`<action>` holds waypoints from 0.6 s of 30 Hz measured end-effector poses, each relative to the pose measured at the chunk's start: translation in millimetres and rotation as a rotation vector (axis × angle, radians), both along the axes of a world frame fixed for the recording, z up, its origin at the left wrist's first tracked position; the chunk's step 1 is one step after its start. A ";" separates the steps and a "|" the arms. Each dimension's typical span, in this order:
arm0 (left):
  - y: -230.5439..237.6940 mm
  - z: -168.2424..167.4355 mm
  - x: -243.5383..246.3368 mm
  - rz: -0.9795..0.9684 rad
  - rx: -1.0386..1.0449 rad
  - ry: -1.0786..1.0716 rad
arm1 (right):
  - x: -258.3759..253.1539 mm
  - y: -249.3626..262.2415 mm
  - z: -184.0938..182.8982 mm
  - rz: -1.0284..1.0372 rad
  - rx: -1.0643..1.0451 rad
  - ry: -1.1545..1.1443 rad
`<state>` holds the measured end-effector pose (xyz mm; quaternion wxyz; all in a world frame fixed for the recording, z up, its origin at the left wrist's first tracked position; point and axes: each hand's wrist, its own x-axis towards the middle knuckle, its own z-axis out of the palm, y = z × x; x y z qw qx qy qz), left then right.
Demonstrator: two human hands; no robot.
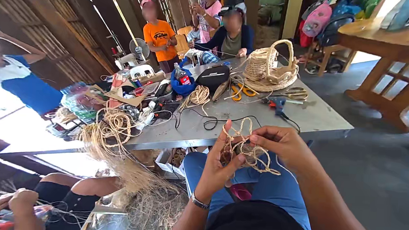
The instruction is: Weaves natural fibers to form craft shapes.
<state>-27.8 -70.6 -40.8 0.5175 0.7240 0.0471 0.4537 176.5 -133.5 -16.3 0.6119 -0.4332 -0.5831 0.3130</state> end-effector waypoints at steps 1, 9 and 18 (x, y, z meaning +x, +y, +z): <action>1.0 -0.7 -0.7 0.010 0.003 -0.001 | -0.3 -0.3 -0.2 0.015 -0.023 -0.001; 10.2 -3.6 -9.0 0.019 0.006 -0.007 | -1.0 1.6 -0.8 -0.012 -0.020 -0.031; 23.3 -22.6 -6.0 -0.143 -0.349 -0.038 | 1.0 9.4 -15.1 -0.070 0.017 -0.032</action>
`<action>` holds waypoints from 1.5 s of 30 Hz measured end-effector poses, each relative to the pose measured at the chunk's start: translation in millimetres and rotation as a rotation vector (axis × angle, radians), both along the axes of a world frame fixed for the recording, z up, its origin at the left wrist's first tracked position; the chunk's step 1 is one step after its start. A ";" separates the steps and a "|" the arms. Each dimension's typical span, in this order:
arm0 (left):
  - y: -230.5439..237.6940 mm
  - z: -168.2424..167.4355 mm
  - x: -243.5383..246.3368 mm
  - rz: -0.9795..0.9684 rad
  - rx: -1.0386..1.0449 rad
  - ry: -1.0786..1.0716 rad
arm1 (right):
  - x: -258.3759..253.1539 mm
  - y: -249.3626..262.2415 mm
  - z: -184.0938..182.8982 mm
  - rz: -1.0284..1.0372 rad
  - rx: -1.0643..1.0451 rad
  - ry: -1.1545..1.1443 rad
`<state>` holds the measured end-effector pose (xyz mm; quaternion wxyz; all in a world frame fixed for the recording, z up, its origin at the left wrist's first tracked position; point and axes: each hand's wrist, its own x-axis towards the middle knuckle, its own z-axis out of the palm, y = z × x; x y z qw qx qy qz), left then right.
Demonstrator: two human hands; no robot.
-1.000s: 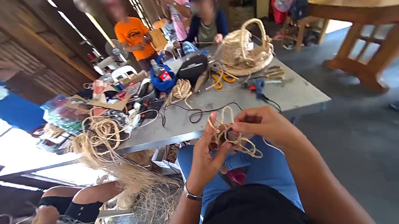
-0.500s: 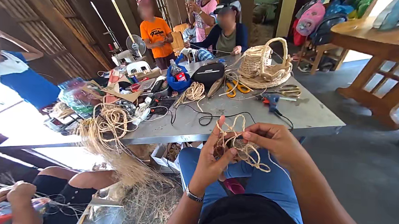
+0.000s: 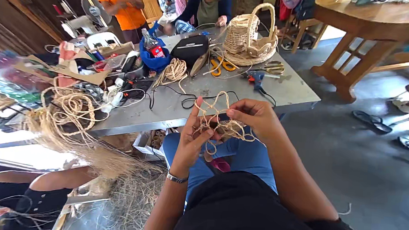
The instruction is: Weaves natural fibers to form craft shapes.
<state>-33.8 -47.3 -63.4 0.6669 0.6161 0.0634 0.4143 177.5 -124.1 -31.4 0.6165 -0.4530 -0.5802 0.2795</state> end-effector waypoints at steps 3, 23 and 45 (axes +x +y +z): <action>0.2 -4.0 2.1 0.025 0.020 0.034 | 2.9 -2.8 -0.8 0.056 -0.040 -0.017; -2.7 -7.9 -2.4 0.177 0.263 0.082 | 16.5 1.8 0.1 0.012 0.018 -0.239; -20.4 -7.4 17.1 0.387 0.463 0.183 | 1.9 0.0 -2.9 0.106 -0.098 0.042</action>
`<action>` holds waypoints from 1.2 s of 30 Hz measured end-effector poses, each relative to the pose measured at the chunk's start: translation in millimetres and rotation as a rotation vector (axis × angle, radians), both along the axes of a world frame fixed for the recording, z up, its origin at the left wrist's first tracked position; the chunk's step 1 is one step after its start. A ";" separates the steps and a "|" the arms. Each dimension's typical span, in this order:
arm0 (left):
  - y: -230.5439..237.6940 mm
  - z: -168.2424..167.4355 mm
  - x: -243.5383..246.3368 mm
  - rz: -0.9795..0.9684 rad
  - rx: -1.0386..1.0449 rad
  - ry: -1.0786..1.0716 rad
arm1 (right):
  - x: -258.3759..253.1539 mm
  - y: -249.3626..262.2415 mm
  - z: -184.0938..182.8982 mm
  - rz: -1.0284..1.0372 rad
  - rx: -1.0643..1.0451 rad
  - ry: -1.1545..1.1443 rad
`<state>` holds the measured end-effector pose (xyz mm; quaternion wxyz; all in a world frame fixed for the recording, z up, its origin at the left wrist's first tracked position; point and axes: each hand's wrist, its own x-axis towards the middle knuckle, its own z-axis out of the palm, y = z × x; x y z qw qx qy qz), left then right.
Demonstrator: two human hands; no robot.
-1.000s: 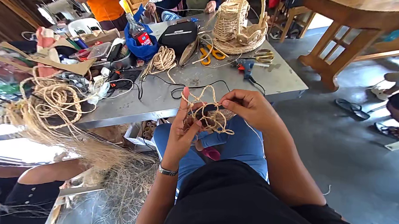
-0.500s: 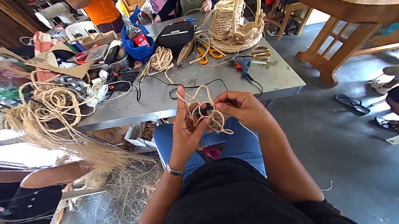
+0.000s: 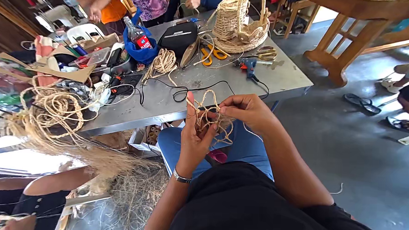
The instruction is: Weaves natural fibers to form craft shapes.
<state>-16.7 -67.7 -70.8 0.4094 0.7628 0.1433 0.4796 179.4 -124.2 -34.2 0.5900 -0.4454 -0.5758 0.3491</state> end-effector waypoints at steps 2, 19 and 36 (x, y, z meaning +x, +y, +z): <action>0.7 0.4 -1.6 -0.045 -0.029 -0.024 | 0.3 -0.4 -0.2 0.002 -0.007 0.026; 5.4 6.4 -18.1 -0.359 -0.358 -0.103 | 3.1 1.7 -6.0 0.110 -0.054 0.082; 15.8 -5.4 -19.6 -0.309 -0.293 -0.252 | 2.3 1.3 -9.2 -0.115 -0.069 0.067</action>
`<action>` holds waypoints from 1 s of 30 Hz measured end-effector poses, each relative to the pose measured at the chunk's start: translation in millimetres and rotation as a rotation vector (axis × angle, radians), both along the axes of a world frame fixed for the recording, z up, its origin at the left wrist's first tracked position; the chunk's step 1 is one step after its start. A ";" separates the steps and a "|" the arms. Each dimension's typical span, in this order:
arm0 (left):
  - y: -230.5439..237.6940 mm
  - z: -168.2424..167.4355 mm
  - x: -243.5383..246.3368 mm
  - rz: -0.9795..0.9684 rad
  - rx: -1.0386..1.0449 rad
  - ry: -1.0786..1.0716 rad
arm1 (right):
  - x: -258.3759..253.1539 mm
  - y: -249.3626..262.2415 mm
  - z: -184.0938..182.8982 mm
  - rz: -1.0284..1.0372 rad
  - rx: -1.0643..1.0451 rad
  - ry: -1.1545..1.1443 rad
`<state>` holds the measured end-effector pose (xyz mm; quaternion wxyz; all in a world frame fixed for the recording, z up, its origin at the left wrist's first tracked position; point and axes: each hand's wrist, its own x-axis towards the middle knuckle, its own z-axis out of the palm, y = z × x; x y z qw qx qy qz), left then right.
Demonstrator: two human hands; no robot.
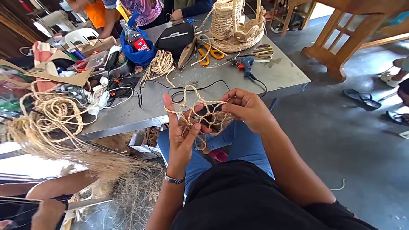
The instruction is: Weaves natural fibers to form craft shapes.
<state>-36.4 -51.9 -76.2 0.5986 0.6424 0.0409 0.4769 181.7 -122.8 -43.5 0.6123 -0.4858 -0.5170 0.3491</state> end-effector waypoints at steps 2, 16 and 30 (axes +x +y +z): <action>-0.3 0.7 0.1 0.026 0.011 -0.009 | -1.3 2.4 -2.5 -0.016 0.023 -0.063; -8.3 6.8 4.0 -0.025 -0.152 -0.127 | -2.5 -5.6 -5.9 0.220 0.210 0.029; -19.2 -1.7 20.7 0.066 0.071 -0.041 | -13.9 -17.2 5.7 0.180 0.279 0.026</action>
